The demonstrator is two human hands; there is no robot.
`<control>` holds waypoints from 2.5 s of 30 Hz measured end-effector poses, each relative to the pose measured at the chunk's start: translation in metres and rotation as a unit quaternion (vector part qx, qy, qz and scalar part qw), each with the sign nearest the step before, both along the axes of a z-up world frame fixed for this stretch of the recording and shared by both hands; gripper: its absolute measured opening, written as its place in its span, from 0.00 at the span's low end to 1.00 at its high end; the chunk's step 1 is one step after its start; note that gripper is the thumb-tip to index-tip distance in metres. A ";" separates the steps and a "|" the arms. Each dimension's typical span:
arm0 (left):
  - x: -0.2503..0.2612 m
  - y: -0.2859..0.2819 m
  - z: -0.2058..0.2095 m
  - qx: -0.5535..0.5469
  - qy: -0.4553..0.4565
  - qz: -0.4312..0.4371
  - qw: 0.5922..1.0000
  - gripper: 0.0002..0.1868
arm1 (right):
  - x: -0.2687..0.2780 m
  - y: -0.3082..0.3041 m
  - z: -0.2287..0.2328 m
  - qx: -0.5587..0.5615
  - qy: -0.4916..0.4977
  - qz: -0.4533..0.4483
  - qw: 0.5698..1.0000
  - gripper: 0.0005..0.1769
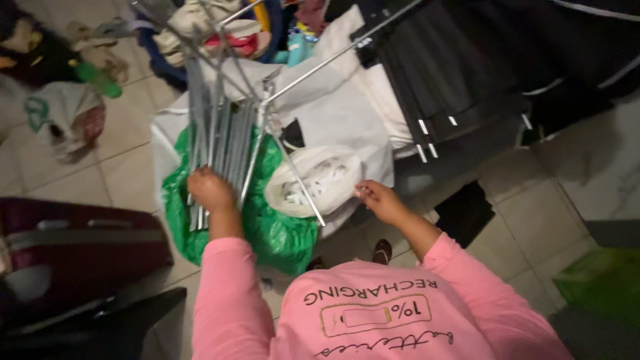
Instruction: The person connects metal rods using plastic joints to build a frame over a black fabric cover.
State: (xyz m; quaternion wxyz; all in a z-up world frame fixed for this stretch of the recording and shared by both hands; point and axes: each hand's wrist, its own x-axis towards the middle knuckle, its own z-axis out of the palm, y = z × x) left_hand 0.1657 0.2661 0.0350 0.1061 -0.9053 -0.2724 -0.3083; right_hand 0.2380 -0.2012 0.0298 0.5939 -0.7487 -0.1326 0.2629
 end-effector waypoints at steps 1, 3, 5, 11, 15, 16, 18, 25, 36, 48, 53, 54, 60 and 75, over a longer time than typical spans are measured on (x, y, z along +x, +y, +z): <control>-0.005 -0.003 0.002 0.014 0.024 0.024 0.999 0.06 | 0.000 -0.006 -0.003 -0.008 0.001 0.000 1.000 0.17; -0.011 -0.006 0.012 0.021 0.069 0.060 0.996 0.07 | 0.000 -0.012 -0.006 -0.023 0.004 0.001 1.000 0.16; -0.010 -0.006 0.024 0.008 0.108 0.085 0.990 0.13 | -0.003 -0.017 -0.005 -0.022 -0.007 0.004 1.000 0.16; -0.024 -0.030 0.058 -0.216 0.103 0.070 0.968 0.12 | 0.004 -0.035 0.005 -0.023 -0.001 0.034 0.999 0.16; -0.053 -0.072 0.095 -0.311 0.047 0.100 0.944 0.17 | 0.017 -0.053 0.001 -0.007 0.000 0.050 0.999 0.15; -0.064 -0.083 0.102 -0.324 0.030 0.104 0.940 0.17 | 0.019 -0.057 -0.001 0.002 -0.003 0.050 0.999 0.16; -0.089 -0.109 0.109 -0.342 -0.024 0.095 0.934 0.17 | 0.023 -0.065 -0.001 0.020 -0.007 0.054 0.998 0.16; -0.165 -0.238 0.107 -0.326 -0.248 -0.029 0.912 0.17 | 0.041 -0.096 0.114 -0.033 -0.328 0.001 0.944 0.21; -0.004 -0.359 0.251 -0.258 0.083 -0.494 0.826 0.14 | 0.067 -0.216 0.248 -0.199 -0.596 0.164 0.761 0.24; 0.191 -0.418 0.158 -0.660 -0.109 -0.369 0.645 0.22 | 0.126 -0.307 0.140 0.063 -0.073 -0.114 0.989 0.21; 0.296 -0.447 0.077 -0.854 -0.108 -0.294 0.416 0.20 | 0.163 -0.301 0.132 0.033 -0.057 -0.141 0.988 0.21; 0.320 -0.451 0.063 -0.870 -0.104 -0.277 0.395 0.20 | 0.174 -0.298 0.129 0.026 -0.067 -0.138 0.988 0.21; 0.467 -0.468 -0.005 -0.894 -0.173 -0.237 0.339 0.32 | 0.257 -0.270 0.078 -0.079 -0.416 -0.121 0.898 0.16; 0.642 -0.460 -0.098 -0.921 -0.308 -0.223 0.085 0.30 | 0.351 -0.220 0.064 -0.295 -0.159 -0.128 0.934 0.23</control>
